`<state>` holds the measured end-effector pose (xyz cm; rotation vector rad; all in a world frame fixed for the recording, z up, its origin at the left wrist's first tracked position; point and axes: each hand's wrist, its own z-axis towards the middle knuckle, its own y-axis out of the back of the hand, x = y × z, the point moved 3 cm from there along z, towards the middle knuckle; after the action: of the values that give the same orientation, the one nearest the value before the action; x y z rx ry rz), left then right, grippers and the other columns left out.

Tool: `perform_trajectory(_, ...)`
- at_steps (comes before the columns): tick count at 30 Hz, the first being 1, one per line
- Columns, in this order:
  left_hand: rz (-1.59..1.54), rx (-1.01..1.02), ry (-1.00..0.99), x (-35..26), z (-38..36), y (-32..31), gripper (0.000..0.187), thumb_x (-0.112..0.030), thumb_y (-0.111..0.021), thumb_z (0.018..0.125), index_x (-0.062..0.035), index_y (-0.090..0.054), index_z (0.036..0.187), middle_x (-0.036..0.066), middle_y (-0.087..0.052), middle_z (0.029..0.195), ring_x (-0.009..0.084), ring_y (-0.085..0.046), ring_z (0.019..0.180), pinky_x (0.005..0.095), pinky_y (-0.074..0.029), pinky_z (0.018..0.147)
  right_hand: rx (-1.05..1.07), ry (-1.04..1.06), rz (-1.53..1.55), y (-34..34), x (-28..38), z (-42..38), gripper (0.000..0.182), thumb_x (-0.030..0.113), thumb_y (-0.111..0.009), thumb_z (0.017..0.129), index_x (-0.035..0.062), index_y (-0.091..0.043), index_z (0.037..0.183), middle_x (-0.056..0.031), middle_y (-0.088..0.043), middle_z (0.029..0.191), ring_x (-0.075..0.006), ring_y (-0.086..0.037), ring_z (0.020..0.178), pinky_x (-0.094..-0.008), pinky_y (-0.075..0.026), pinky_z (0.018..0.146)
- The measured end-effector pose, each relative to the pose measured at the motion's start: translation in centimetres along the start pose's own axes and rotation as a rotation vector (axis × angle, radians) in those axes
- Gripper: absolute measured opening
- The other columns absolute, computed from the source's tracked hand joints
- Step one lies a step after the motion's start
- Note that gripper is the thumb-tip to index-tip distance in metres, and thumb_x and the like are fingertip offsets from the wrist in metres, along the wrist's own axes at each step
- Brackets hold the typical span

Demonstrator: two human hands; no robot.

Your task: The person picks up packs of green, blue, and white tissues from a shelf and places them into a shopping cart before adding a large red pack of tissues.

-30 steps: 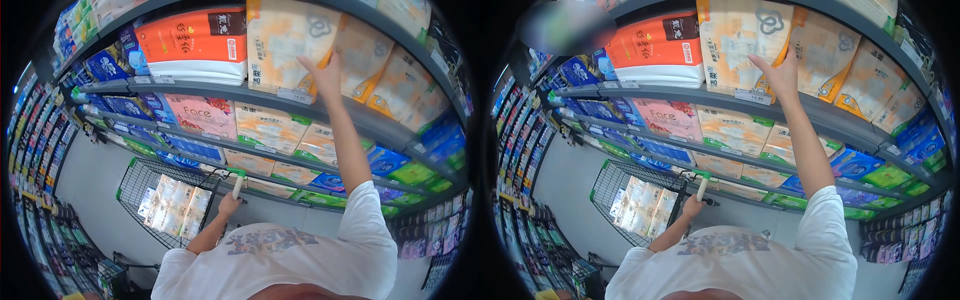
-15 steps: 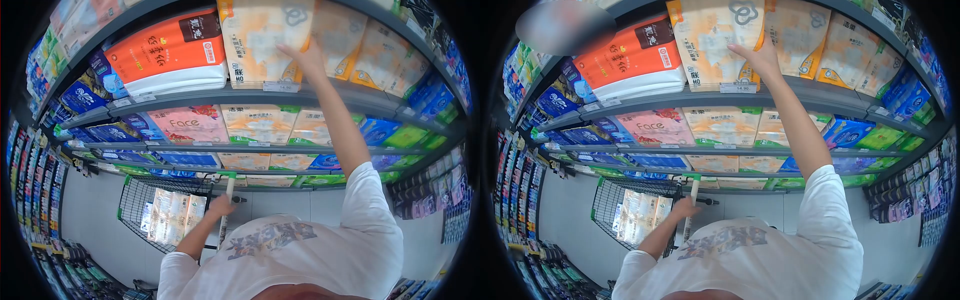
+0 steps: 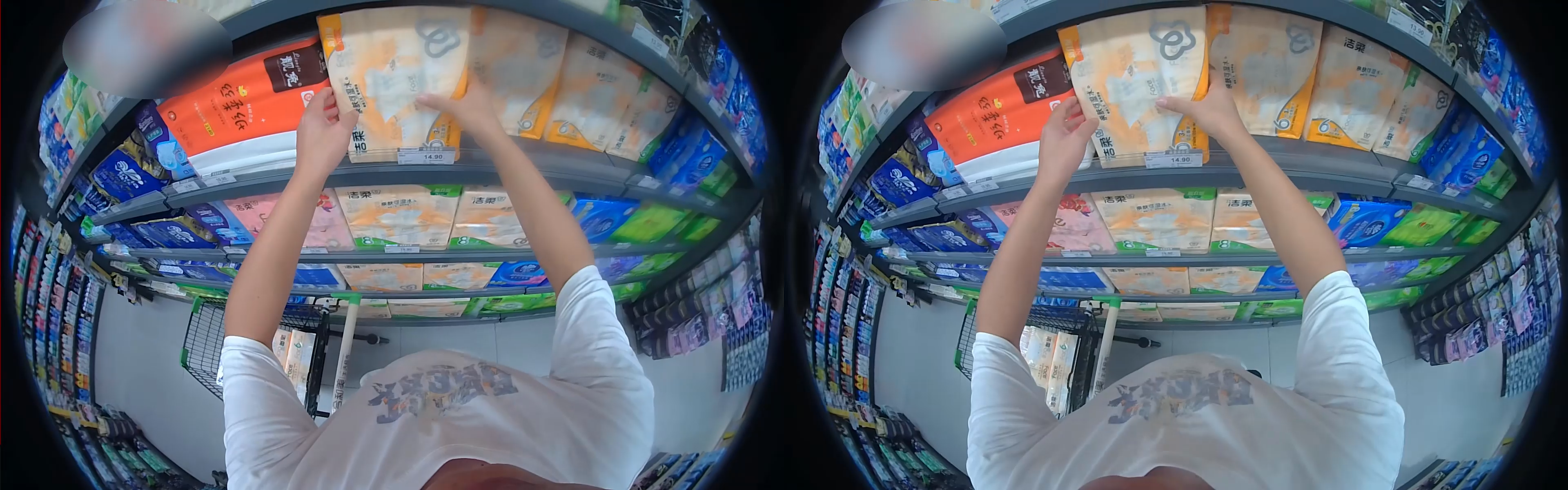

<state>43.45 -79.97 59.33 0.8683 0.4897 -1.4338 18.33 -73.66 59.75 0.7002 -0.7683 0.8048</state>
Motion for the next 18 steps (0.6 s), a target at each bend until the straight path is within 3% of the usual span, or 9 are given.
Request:
perform_trajectory(7, 0.035, 0.115, 0.161, -2.1, 1.5, -0.9, 0.044, -0.007, -0.065, 0.082, 0.0045, -0.057, 0.123, 0.014, -0.071, 0.109, 0.0218, -0.069, 0.100, 0.0307, -0.050, 0.088, 0.089, 0.034, -0.028, 0.1, 0.0, 0.6, 0.084, 0.030, -0.091, 0.067, -0.0038, -0.047, 0.130, -0.0189, -0.066, 0.117, -0.0259, -0.066, 0.109, -0.0349, -0.054, 0.093)
perform_trajectory(10, -0.091, 0.153, 0.242, -2.9, 1.4, -1.1, 0.049, -0.002, -0.064, 0.083, 0.0067, -0.054, 0.130, 0.016, -0.066, 0.120, 0.0215, -0.064, 0.107, 0.0321, -0.047, 0.096, 0.036, 0.020, -0.039, 0.1, 0.1, 0.3, 0.082, 0.028, -0.091, 0.067, -0.0038, -0.047, 0.129, -0.0184, -0.067, 0.116, -0.0258, -0.067, 0.107, -0.0351, -0.054, 0.092)
perform_trajectory(13, -0.120, 0.092, 0.170, -2.3, 1.1, -1.2, 0.042, -0.007, -0.066, 0.084, 0.0068, -0.056, 0.123, 0.013, -0.070, 0.110, 0.0186, -0.067, 0.101, 0.0302, -0.050, 0.088, 0.026, 0.009, -0.084, 0.7, 1.2, -0.5, 0.081, 0.026, -0.091, 0.067, -0.0030, -0.048, 0.129, -0.0189, -0.068, 0.114, -0.0264, -0.068, 0.105, -0.0350, -0.055, 0.092)
perform_trajectory(18, -0.123, 0.062, 0.086, -2.9, -0.7, -1.4, 0.044, -0.006, -0.066, 0.085, 0.0102, -0.052, 0.124, 0.016, -0.066, 0.114, 0.0203, -0.066, 0.105, 0.0307, -0.051, 0.089, -0.023, 0.073, -0.088, 1.7, 2.0, -2.2, 0.071, 0.025, -0.090, 0.069, -0.0031, -0.054, 0.124, -0.0185, -0.068, 0.114, -0.0257, -0.068, 0.105, -0.0353, -0.053, 0.093)
